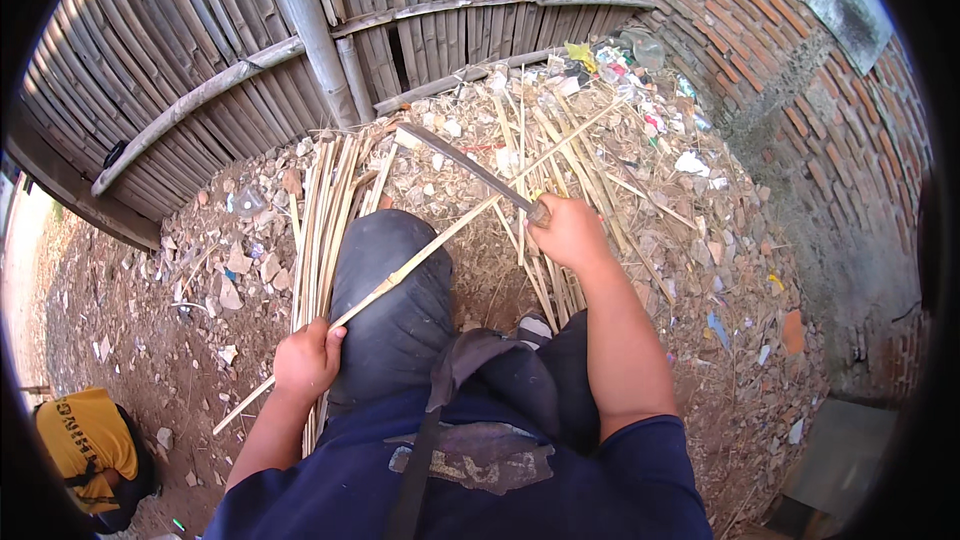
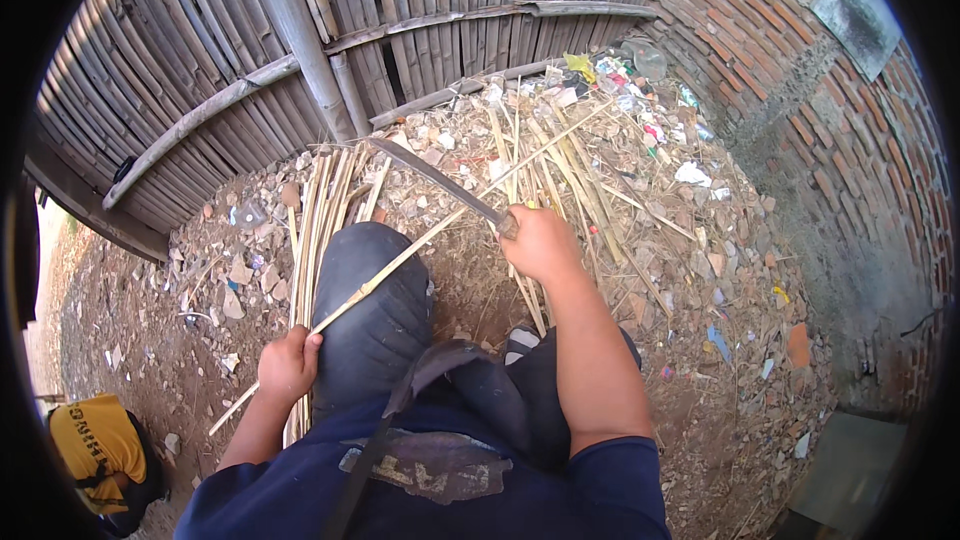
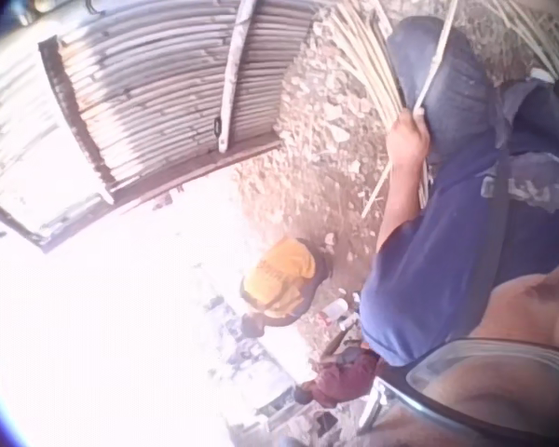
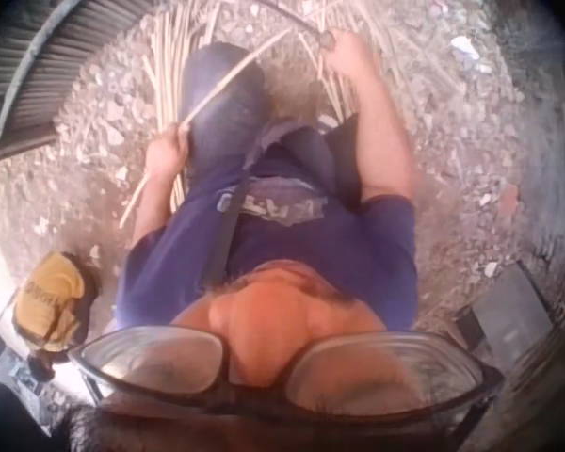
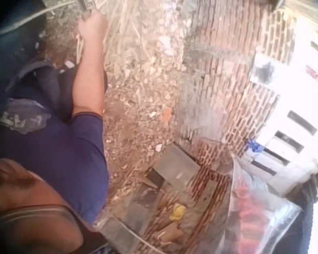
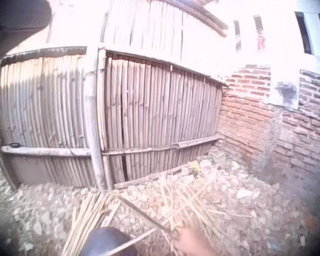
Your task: The person strips the outer layer from a thin bamboo pole using a large knife while sitting on the ground near a pile of bamboo shavings and debris.
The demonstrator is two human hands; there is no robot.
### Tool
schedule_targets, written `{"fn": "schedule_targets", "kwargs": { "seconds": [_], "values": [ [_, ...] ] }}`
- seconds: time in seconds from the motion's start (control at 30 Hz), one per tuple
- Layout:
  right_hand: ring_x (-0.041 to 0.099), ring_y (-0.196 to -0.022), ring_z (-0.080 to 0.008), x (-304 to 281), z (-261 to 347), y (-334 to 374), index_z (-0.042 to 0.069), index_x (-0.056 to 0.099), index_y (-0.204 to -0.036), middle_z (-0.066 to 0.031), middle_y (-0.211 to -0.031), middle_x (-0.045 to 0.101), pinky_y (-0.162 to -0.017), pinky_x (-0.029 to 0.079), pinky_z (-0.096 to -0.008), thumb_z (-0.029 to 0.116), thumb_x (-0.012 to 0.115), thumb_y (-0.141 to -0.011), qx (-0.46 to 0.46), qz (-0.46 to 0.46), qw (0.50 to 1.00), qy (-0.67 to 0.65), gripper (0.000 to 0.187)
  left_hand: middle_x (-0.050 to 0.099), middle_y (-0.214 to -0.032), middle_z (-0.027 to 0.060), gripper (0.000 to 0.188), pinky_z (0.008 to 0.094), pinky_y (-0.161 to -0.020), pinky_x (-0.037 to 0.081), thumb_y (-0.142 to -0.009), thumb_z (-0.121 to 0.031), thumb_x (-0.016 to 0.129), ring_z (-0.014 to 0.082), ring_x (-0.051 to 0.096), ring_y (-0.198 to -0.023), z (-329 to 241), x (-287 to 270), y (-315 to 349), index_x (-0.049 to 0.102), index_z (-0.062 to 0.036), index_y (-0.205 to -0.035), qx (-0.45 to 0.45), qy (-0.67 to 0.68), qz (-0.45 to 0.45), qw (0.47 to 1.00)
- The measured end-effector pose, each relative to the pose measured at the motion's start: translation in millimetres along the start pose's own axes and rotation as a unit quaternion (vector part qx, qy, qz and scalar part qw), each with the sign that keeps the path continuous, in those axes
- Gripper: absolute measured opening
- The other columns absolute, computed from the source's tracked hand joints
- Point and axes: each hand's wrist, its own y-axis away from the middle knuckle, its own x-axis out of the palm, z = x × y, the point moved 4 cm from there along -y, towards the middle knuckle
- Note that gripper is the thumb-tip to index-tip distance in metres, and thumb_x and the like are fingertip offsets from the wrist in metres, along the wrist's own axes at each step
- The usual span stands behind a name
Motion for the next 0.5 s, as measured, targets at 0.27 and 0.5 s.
{"fn": "schedule_targets", "kwargs": {
  "seconds": [0.27, 0.5],
  "values": [
    [0.070, -0.080, -0.0390, 1.2, 0.7, -8.7, 0.009, 0.071, -0.097, -0.0193, -0.081, 0.071, -0.074, 0.055, -0.0475, 0.028, 0.077, -0.082, 0.010, 0.141, 0.990, -0.013, 0.025, 0.065, -0.072, 0.0163, 0.036, 0.0525, -0.059, 0.052, -0.101, -0.039, 0.060, 0.0405, 0.066, -0.065, 5.9, -10.1, 11.5, 0.058, -0.0068, -0.085, 0.003, -0.098, -0.024, 0.995],
    [0.072, -0.079, -0.0362, 11.7, 24.3, 13.0, 0.007, 0.071, -0.095, -0.0154, -0.077, 0.071, -0.070, 0.055, -0.0457, 0.027, 0.074, -0.085, -0.105, 0.117, 0.986, 0.060, 0.023, 0.065, -0.070, 0.0171, 0.036, 0.0532, -0.059, 0.052, -0.102, -0.041, 0.058, 0.0422, 0.066, -0.064, 7.0, -12.4, 30.8, 0.058, -0.0081, -0.086, -0.030, -0.094, -0.026, 0.995]
  ]
}}
